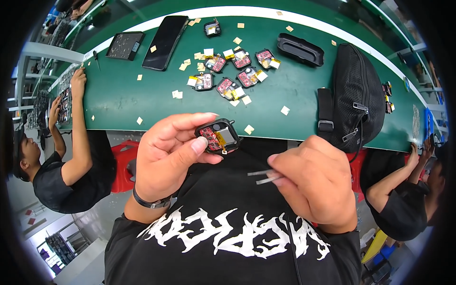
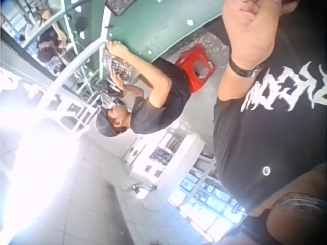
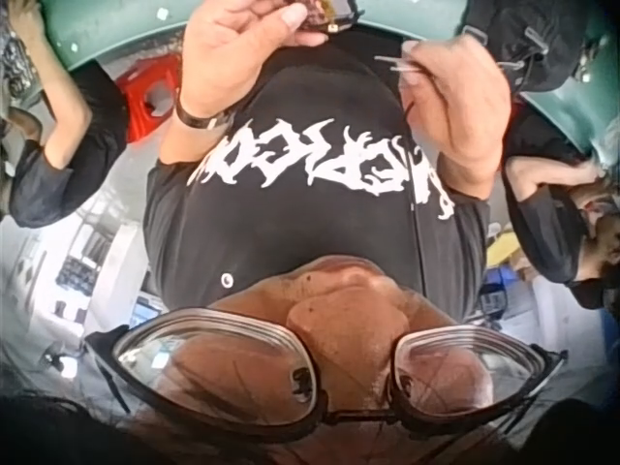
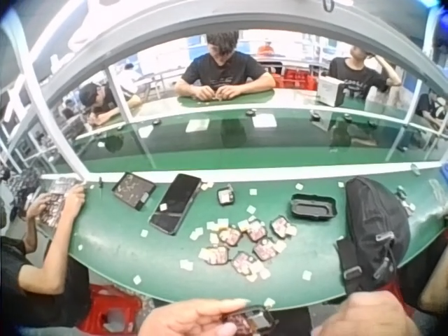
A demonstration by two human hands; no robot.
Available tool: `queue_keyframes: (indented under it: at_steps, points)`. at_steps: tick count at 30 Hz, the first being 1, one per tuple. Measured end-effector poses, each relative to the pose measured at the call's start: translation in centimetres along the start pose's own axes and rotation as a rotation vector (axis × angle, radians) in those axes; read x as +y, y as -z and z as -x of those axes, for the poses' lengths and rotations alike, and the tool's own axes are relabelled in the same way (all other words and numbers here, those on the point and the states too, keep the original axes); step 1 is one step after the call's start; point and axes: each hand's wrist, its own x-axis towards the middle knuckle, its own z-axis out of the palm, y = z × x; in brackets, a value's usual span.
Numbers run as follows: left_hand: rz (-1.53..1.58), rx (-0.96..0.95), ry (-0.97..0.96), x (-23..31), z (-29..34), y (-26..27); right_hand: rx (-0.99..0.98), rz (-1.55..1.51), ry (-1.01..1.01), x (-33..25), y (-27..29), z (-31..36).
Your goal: Assemble internal components of a smartwatch at a production line bench using tweezers.
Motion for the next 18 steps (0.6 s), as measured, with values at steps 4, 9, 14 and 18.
queue_keyframes:
  at_steps: [4,9,14,18]
  points:
    - [-0.038,0.004,0.022,0.4,0.2,-0.4,0.073,0.197,0.067,-0.4,-0.1,-0.6]
    - [-0.224,-0.012,-0.03,0.8,0.7,-0.7,0.045,0.499,0.27,-1.2,0.6,-1.8]
    - [-0.369,-0.06,-0.113,1.0,0.9,-0.9,0.047,0.524,0.306,-1.3,0.2,-2.0]
    - [-0.427,-0.105,-0.161,1.0,0.8,-0.9,0.038,0.468,0.321,-1.3,-0.7,-2.0]
